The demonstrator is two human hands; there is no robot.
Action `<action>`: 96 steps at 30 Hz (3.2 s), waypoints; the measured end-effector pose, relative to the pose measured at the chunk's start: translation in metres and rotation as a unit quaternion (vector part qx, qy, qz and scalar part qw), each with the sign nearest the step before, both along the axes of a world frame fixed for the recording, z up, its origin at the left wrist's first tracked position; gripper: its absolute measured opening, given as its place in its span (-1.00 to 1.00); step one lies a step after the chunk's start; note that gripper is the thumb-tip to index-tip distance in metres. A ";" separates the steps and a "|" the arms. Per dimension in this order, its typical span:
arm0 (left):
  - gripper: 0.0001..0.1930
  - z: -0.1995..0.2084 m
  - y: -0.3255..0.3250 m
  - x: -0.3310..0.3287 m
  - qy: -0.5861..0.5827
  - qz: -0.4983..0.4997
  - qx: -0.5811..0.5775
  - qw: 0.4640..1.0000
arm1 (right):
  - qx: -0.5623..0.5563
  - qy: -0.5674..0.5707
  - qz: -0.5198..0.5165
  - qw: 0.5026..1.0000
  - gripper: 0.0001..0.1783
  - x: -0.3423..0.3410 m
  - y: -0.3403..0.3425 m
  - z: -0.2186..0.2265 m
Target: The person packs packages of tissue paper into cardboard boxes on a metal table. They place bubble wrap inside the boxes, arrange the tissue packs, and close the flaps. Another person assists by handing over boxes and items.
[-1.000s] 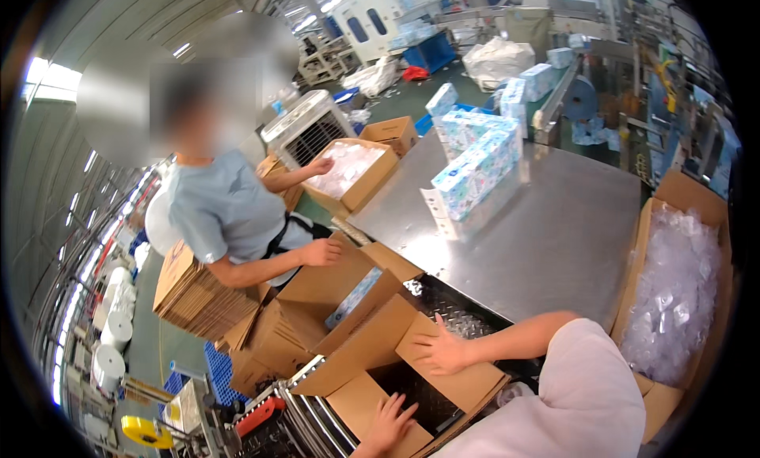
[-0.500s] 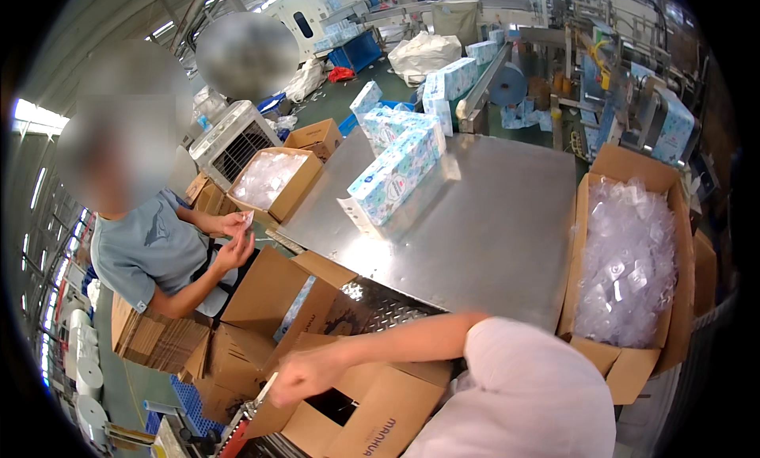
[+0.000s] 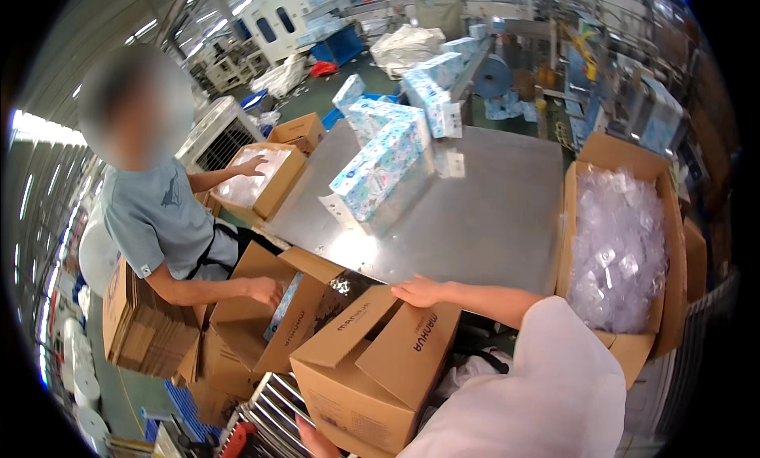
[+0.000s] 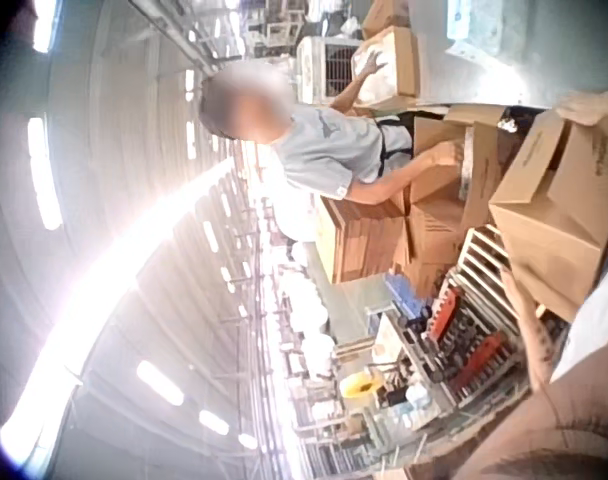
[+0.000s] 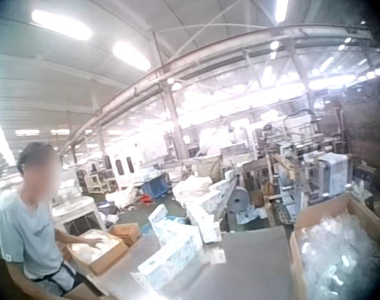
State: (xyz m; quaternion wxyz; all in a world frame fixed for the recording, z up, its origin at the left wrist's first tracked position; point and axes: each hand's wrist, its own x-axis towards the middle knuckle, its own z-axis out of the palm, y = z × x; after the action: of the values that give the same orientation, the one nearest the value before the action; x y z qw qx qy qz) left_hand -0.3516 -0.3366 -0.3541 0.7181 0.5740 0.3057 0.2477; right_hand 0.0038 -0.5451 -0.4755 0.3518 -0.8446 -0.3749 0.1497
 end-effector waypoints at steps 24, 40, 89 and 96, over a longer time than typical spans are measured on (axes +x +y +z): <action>-0.45 -0.066 -0.093 -0.048 0.329 -0.406 0.352 0.776 | 0.142 0.279 0.099 0.945 -0.36 -0.097 0.104 -0.025; -0.53 -0.109 0.027 -0.067 0.336 0.036 0.303 0.891 | -0.196 -0.214 -0.004 0.957 -0.25 -0.063 0.047 -0.138; -0.38 -0.093 -0.101 0.386 0.236 -0.213 0.003 0.948 | -0.065 -0.143 0.150 0.976 -0.06 0.352 0.060 0.089; -0.45 -0.094 -0.087 0.453 0.118 -0.125 -0.101 0.980 | -0.115 -0.394 -0.081 0.908 -0.65 0.453 0.086 0.018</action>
State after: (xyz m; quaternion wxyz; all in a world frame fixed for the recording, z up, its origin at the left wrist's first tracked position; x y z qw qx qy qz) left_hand 0.1017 -0.4233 -0.4481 0.7565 0.5573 0.3378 0.0548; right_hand 0.4564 -0.4587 -0.4572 0.0873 -0.8969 -0.3932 -0.1826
